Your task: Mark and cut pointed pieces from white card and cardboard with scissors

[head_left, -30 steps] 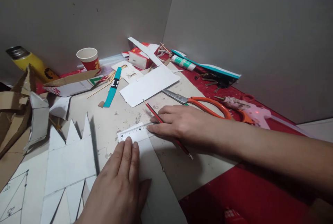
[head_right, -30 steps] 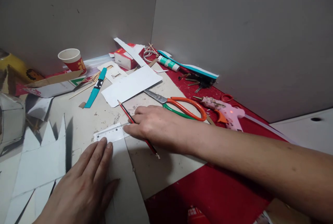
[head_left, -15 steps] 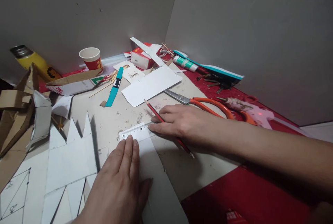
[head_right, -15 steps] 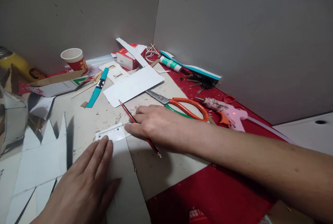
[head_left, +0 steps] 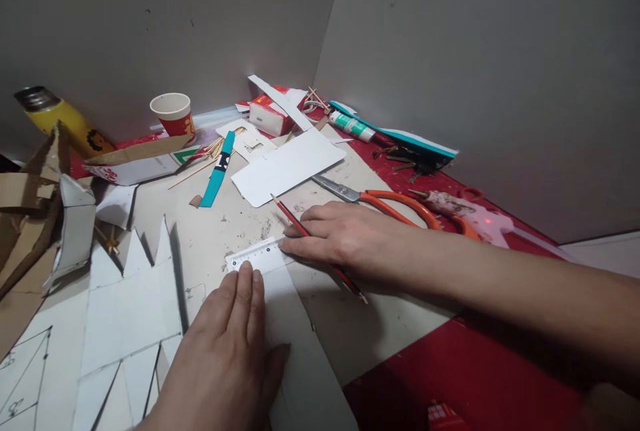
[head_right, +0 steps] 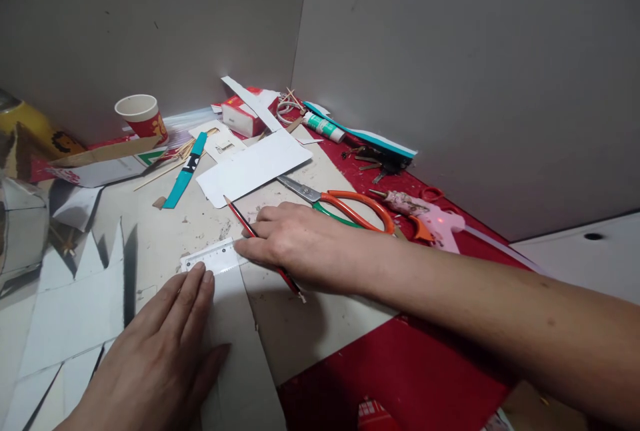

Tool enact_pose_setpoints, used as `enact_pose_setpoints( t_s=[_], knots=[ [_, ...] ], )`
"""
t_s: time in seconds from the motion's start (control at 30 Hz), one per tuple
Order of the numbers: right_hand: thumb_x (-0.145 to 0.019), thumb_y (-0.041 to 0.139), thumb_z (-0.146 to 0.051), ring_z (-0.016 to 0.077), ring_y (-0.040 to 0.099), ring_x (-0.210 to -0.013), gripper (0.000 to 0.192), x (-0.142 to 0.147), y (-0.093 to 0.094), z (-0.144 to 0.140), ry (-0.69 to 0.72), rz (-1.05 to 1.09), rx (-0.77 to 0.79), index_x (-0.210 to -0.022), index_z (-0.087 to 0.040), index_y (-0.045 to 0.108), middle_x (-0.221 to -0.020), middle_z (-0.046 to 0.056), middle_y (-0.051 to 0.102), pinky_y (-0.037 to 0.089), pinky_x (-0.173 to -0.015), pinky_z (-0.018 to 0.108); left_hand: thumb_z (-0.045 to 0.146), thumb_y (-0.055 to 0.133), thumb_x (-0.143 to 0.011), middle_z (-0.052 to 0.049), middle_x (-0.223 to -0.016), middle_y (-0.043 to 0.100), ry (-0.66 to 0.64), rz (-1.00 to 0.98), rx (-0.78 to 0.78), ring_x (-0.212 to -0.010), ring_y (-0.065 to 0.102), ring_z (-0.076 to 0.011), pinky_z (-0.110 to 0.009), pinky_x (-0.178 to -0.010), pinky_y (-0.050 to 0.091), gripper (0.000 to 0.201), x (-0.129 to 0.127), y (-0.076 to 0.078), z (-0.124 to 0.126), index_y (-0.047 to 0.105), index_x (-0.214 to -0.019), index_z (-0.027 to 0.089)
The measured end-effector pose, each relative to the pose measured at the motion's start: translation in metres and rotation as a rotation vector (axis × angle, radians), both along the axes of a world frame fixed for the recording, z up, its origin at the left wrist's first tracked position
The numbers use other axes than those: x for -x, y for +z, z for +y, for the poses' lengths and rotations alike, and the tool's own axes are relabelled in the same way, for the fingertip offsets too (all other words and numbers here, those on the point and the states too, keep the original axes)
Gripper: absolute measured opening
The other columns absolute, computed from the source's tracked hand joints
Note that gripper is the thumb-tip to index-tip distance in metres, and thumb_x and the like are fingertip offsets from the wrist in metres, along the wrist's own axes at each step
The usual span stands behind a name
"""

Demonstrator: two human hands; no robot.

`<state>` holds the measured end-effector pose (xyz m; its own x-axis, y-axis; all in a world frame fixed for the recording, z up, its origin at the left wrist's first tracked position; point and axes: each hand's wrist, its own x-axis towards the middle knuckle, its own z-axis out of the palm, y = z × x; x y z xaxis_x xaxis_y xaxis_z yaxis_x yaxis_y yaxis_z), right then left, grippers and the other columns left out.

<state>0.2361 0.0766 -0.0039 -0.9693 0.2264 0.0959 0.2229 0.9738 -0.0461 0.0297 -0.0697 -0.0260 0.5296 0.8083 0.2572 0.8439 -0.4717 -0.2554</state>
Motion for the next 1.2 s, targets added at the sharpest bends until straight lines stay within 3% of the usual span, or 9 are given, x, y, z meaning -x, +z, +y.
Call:
enact_pose_setpoints(
  t_s=[0.3,0.43,0.6,0.77,0.83,0.9,1.0,1.1,1.2],
  knots=[
    [-0.097,0.047,-0.014,0.0247,0.059,-0.092,0.031,0.000,0.001,0.001,-0.002,0.026,0.069,-0.124,-0.017,0.061,-0.096,0.013,0.071,0.047,-0.076,0.037,0.033,0.061,-0.076,-0.026,-0.124,0.068,0.038,-0.068,0.030,-0.105,0.070,-0.0395,-0.046,-0.077,0.064,0.057,0.000,-0.003,0.000,0.060,-0.120,-0.003],
    [-0.098,0.046,-0.019,0.0229,0.061,-0.089,0.038,0.000,0.012,-0.003,-0.062,0.217,0.201,-0.135,-0.012,0.053,-0.097,0.013,0.069,0.050,-0.076,0.036,0.032,0.061,-0.076,-0.026,-0.124,0.067,0.052,-0.096,0.032,-0.105,0.069,-0.0403,-0.047,-0.077,0.064,0.056,0.001,-0.004,-0.001,0.059,-0.120,-0.002],
    [-0.102,0.043,-0.033,0.0160,0.066,-0.084,0.037,0.014,0.030,-0.023,-0.240,0.535,0.761,-0.134,-0.019,0.056,-0.097,0.005,0.072,0.053,-0.079,0.030,0.030,0.062,-0.075,-0.028,-0.125,0.066,0.038,-0.132,0.036,-0.107,0.068,-0.0409,-0.048,-0.079,0.063,0.057,0.002,-0.005,-0.002,0.057,-0.122,-0.003],
    [-0.097,0.046,-0.050,0.0122,0.057,-0.055,0.043,0.045,0.021,-0.034,-0.563,0.729,1.280,-0.096,-0.014,0.070,-0.067,0.002,0.062,0.051,-0.053,0.026,0.028,0.062,-0.075,-0.031,-0.125,0.065,0.010,-0.144,0.042,-0.105,0.068,-0.0410,-0.049,-0.078,0.063,0.055,0.004,-0.006,0.000,0.057,-0.120,-0.002],
    [-0.089,0.060,-0.041,0.0093,0.051,-0.048,0.027,0.056,0.012,-0.033,-0.631,0.792,1.388,-0.085,-0.015,0.065,-0.061,-0.003,0.057,0.046,-0.047,0.022,0.028,0.062,-0.076,-0.031,-0.124,0.065,0.002,-0.149,0.037,-0.104,0.069,-0.0407,-0.048,-0.077,0.063,0.054,0.004,-0.006,0.000,0.058,-0.120,-0.002],
    [-0.081,0.069,-0.027,0.0066,0.044,-0.043,0.014,0.062,0.003,-0.033,-0.669,0.847,1.403,-0.079,-0.017,0.060,-0.055,-0.008,0.053,0.039,-0.042,0.019,0.029,0.062,-0.075,-0.031,-0.124,0.065,0.002,-0.150,0.031,-0.103,0.069,-0.0409,-0.048,-0.077,0.063,0.054,0.004,-0.006,0.000,0.058,-0.120,-0.002],
    [-0.079,0.067,-0.016,0.0047,0.039,-0.039,0.014,0.066,-0.006,-0.034,-0.699,0.925,1.347,-0.077,-0.019,0.054,-0.051,-0.011,0.049,0.033,-0.040,0.017,0.030,0.062,-0.075,-0.032,-0.124,0.065,-0.002,-0.145,0.022,-0.104,0.069,-0.0414,-0.048,-0.079,0.063,0.056,0.003,-0.008,0.000,0.058,-0.120,-0.003],
    [-0.084,0.060,-0.018,0.0055,0.043,-0.041,0.008,0.067,-0.012,-0.036,-0.689,0.946,1.318,-0.079,-0.019,0.054,-0.054,-0.008,0.053,0.036,-0.040,0.016,0.030,0.060,-0.076,-0.032,-0.123,0.066,-0.011,-0.147,0.001,-0.104,0.069,-0.0412,-0.047,-0.079,0.063,0.055,0.004,-0.010,-0.001,0.058,-0.119,-0.004],
    [-0.089,0.053,-0.024,0.0075,0.050,-0.046,0.015,0.066,-0.018,-0.037,-0.698,0.899,1.339,-0.076,-0.018,0.054,-0.059,-0.003,0.059,0.040,-0.039,0.015,0.030,0.058,-0.078,-0.031,-0.123,0.066,-0.017,-0.152,-0.025,-0.105,0.068,-0.0408,-0.047,-0.080,0.062,0.054,0.004,-0.011,-0.001,0.057,-0.120,-0.004]
  ],
)
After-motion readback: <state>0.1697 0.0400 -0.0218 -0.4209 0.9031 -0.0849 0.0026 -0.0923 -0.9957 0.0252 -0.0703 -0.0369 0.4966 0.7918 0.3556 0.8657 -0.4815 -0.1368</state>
